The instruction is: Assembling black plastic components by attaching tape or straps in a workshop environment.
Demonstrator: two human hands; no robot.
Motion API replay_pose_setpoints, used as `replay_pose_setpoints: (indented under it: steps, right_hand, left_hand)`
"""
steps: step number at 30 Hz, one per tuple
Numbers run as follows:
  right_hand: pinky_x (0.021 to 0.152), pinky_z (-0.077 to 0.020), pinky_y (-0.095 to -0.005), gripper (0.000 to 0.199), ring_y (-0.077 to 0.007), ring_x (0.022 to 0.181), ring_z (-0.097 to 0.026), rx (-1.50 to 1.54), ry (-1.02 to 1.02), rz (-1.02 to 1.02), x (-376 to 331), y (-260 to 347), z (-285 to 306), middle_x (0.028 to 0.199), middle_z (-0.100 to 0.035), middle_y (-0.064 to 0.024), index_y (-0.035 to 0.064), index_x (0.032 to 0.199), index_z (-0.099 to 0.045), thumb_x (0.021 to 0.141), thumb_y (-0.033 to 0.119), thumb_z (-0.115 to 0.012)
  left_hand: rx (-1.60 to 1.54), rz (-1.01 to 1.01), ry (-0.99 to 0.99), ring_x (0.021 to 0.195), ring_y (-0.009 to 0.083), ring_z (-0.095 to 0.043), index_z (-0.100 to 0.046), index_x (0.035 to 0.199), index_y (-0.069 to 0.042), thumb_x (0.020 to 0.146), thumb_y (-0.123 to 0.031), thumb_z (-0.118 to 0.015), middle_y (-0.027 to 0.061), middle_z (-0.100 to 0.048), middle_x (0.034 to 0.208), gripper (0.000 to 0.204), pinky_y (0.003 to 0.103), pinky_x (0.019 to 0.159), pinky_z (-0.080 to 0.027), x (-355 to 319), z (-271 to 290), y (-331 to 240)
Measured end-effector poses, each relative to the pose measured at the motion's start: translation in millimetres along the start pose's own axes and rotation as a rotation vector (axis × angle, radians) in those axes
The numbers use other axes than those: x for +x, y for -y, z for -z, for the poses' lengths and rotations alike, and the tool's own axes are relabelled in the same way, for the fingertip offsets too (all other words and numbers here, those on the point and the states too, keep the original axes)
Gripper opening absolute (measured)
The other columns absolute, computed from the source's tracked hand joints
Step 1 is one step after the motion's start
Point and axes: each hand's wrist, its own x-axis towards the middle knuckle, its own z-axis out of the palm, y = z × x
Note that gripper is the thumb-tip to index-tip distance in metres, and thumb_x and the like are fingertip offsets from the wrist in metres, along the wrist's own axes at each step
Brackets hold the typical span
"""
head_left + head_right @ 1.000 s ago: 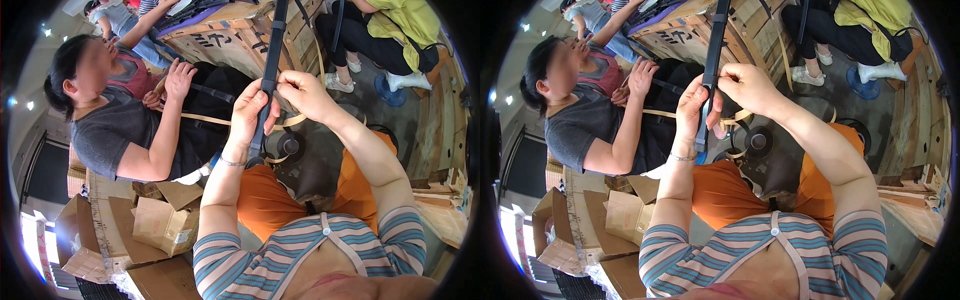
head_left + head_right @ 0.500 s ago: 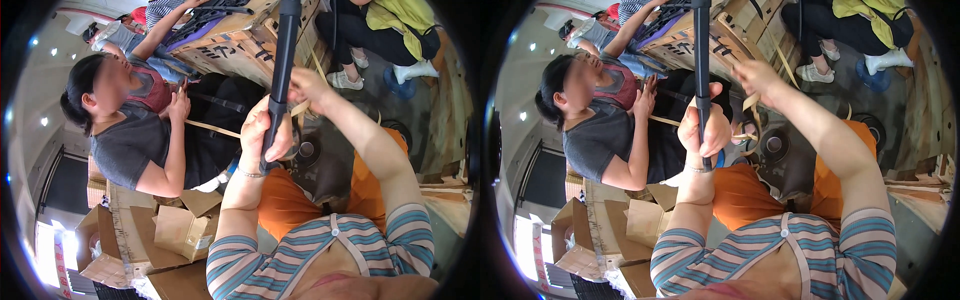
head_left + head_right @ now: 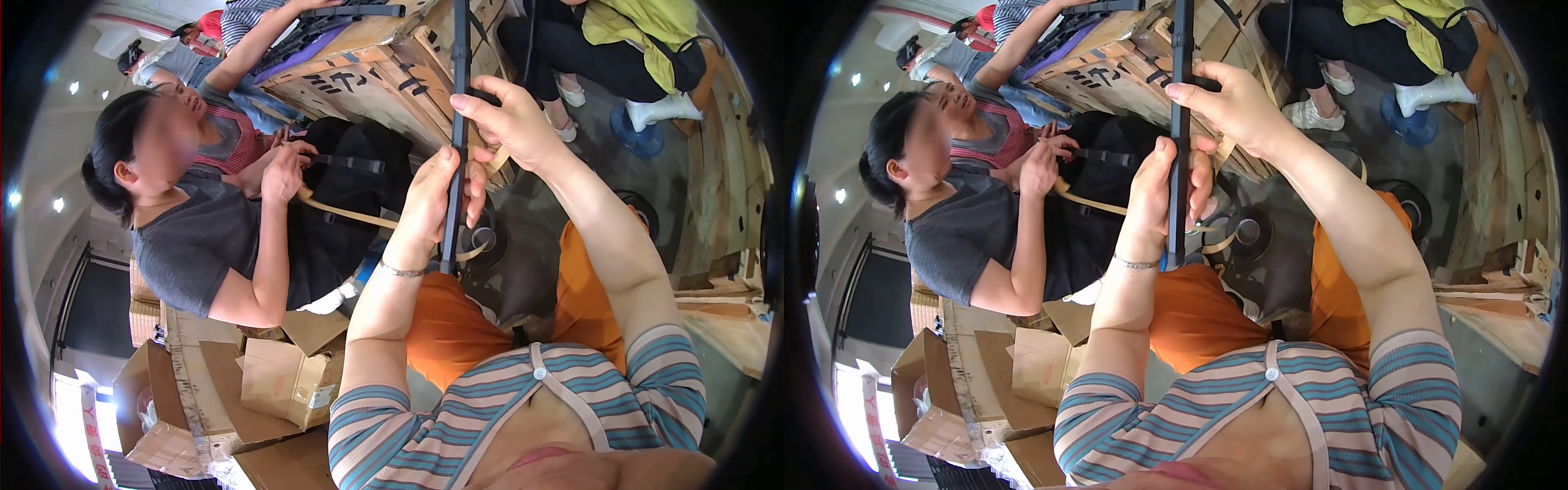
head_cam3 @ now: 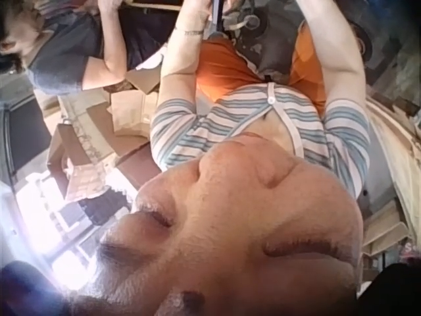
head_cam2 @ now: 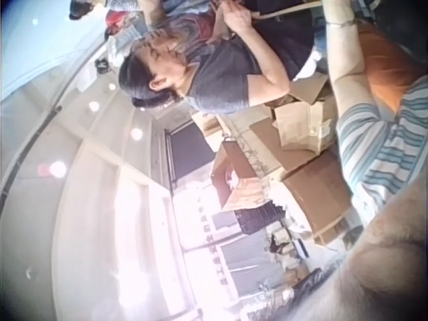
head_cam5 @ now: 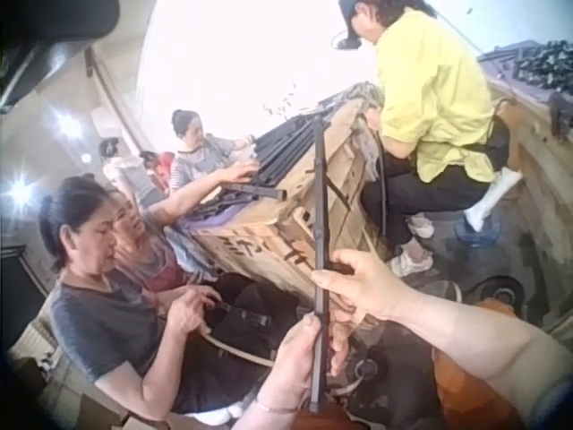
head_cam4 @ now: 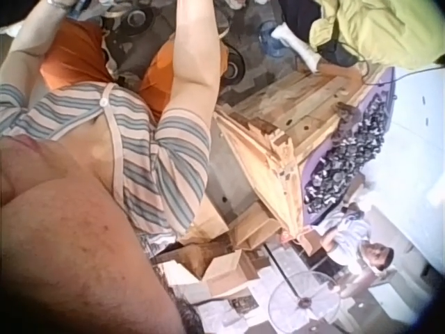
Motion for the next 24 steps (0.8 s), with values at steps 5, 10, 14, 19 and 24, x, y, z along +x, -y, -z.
replay_pose_setpoints:
  steps: [5, 10, 14, 19, 24]
  right_hand:
    - [0.042, -0.0256, -0.0172, 0.031, -0.0001, 0.048, -0.034, -0.22, -0.049, 0.088, 1, -2, -2, 0.059, -0.042, 0.007, 0.0003, 0.099, -0.056, 0.083, 0.026, -0.064]
    - [0.06, -0.042, -0.0174, 0.031, -0.0023, 0.068, -0.052, -0.37, -0.028, 0.229, 7, -19, 10, 0.077, -0.056, 0.0012, -0.0021, 0.102, -0.055, 0.083, 0.022, -0.064]
    - [0.072, -0.0435, -0.0194, 0.031, -0.0046, 0.082, -0.054, -0.293, -0.002, 0.08, 5, -8, 7, 0.089, -0.059, -0.0017, -0.0031, 0.102, -0.054, 0.083, 0.019, -0.063]
    - [0.069, -0.0424, -0.0183, 0.024, -0.0032, 0.078, -0.052, -0.376, -0.059, 0.174, 2, -3, 1, 0.084, -0.058, -0.0003, -0.0017, 0.095, -0.057, 0.082, 0.018, -0.064]
    - [0.064, -0.0409, -0.0183, 0.021, -0.0021, 0.073, -0.048, -0.504, -0.082, 0.143, -4, -5, -2, 0.077, -0.055, 0.0014, -0.0002, 0.085, -0.056, 0.081, 0.018, -0.066]
  left_hand:
    - [0.353, 0.054, -0.204, 0.037, 0.0082, -0.037, -0.048, 0.086, 0.0, 0.091, -0.026, -0.047, 0.0007, -0.042, 0.053, 0.027, 0.021, 0.034, -0.03, 5, 0, -5]
    - [0.539, 0.099, -0.347, 0.037, 0.0089, -0.038, -0.05, 0.086, 0.001, 0.086, -0.01, -0.054, 0.0008, -0.042, 0.051, 0.012, 0.021, 0.036, -0.033, 14, -6, 9]
    - [0.68, -0.035, -0.262, 0.041, 0.0094, -0.041, -0.049, 0.094, 0.002, 0.089, -0.016, -0.05, 0.003, -0.047, 0.059, 0.019, 0.021, 0.038, -0.034, 6, -1, 4]
    - [0.623, -0.014, -0.301, 0.038, 0.0106, -0.041, -0.047, 0.091, 0.0, 0.093, -0.02, -0.036, 0.004, -0.046, 0.057, 0.023, 0.021, 0.036, -0.032, 5, -3, -2]
    - [0.699, 0.008, -0.428, 0.034, 0.0071, -0.042, -0.048, 0.078, -0.002, 0.088, -0.02, -0.049, -0.0005, -0.046, 0.047, 0.02, 0.021, 0.034, -0.032, 5, -3, 8]
